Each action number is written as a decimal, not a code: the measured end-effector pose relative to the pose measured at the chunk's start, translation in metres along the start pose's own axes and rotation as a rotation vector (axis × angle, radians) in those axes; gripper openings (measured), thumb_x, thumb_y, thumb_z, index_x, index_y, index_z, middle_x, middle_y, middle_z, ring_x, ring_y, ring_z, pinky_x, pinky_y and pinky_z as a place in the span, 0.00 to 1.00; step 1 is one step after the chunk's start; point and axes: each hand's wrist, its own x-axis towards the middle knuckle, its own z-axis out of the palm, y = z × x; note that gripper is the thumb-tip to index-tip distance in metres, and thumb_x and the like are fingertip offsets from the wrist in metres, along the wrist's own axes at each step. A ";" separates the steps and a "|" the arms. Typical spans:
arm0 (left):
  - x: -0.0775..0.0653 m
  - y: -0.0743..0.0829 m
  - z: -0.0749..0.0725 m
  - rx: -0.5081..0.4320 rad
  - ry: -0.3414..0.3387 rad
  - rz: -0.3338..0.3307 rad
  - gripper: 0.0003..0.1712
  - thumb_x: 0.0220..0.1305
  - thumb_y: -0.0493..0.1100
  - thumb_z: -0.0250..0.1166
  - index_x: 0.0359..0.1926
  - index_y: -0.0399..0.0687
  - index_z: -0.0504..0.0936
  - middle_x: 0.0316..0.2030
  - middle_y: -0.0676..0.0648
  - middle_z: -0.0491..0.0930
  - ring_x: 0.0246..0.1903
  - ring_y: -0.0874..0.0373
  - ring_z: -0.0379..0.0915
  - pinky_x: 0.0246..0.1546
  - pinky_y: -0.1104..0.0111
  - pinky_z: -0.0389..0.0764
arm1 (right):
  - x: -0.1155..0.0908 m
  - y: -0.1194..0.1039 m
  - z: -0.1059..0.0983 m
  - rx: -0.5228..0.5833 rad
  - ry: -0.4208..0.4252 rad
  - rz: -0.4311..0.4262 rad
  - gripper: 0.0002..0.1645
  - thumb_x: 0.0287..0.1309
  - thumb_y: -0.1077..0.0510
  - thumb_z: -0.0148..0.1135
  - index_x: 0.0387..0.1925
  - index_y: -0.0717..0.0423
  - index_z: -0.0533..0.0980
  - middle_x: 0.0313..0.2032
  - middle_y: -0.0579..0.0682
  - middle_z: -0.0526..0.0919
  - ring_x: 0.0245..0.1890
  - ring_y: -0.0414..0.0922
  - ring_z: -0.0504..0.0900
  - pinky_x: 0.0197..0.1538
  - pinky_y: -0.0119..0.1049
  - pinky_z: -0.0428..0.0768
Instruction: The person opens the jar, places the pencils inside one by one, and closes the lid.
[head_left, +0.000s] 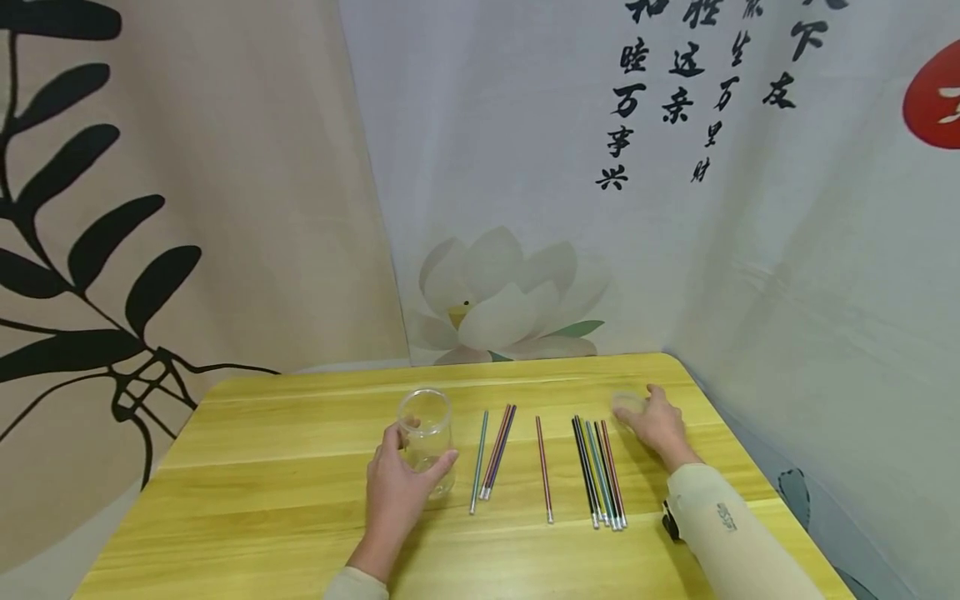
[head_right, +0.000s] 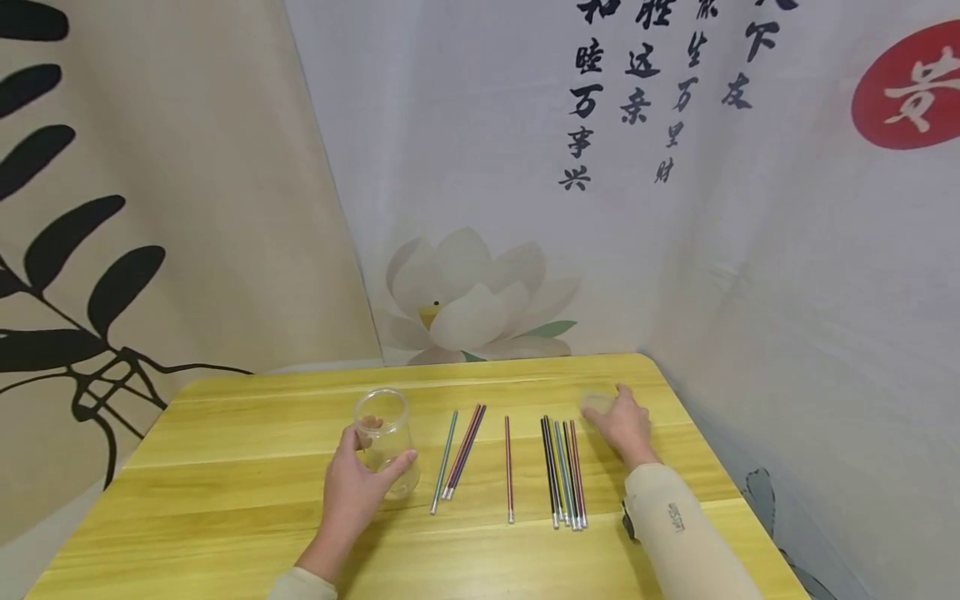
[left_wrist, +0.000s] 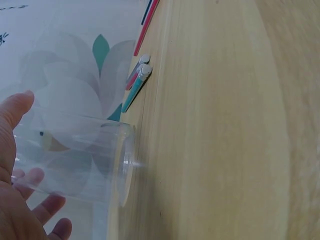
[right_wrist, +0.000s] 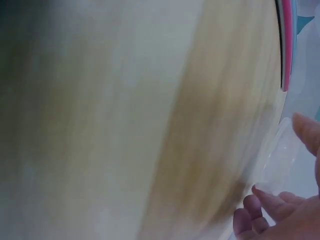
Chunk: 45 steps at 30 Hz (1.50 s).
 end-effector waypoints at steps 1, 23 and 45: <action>0.000 0.000 0.000 -0.002 0.000 0.002 0.51 0.52 0.65 0.83 0.71 0.52 0.72 0.61 0.35 0.80 0.59 0.37 0.79 0.57 0.40 0.81 | 0.000 0.000 0.000 -0.023 -0.005 0.008 0.63 0.71 0.37 0.63 0.84 0.67 0.40 0.76 0.76 0.62 0.71 0.78 0.60 0.71 0.74 0.65; 0.000 0.001 0.000 0.001 -0.001 -0.005 0.51 0.52 0.65 0.83 0.71 0.53 0.72 0.61 0.36 0.80 0.59 0.37 0.78 0.56 0.41 0.82 | -0.017 -0.035 -0.002 -0.035 0.016 -0.079 0.59 0.72 0.38 0.64 0.84 0.66 0.47 0.79 0.74 0.57 0.75 0.79 0.56 0.75 0.74 0.61; 0.001 -0.002 0.001 -0.008 0.000 0.001 0.51 0.52 0.63 0.84 0.71 0.52 0.71 0.62 0.35 0.80 0.61 0.36 0.77 0.60 0.39 0.80 | -0.055 -0.077 0.014 0.014 -0.107 -0.271 0.29 0.74 0.50 0.67 0.65 0.67 0.77 0.54 0.65 0.87 0.50 0.58 0.87 0.48 0.50 0.88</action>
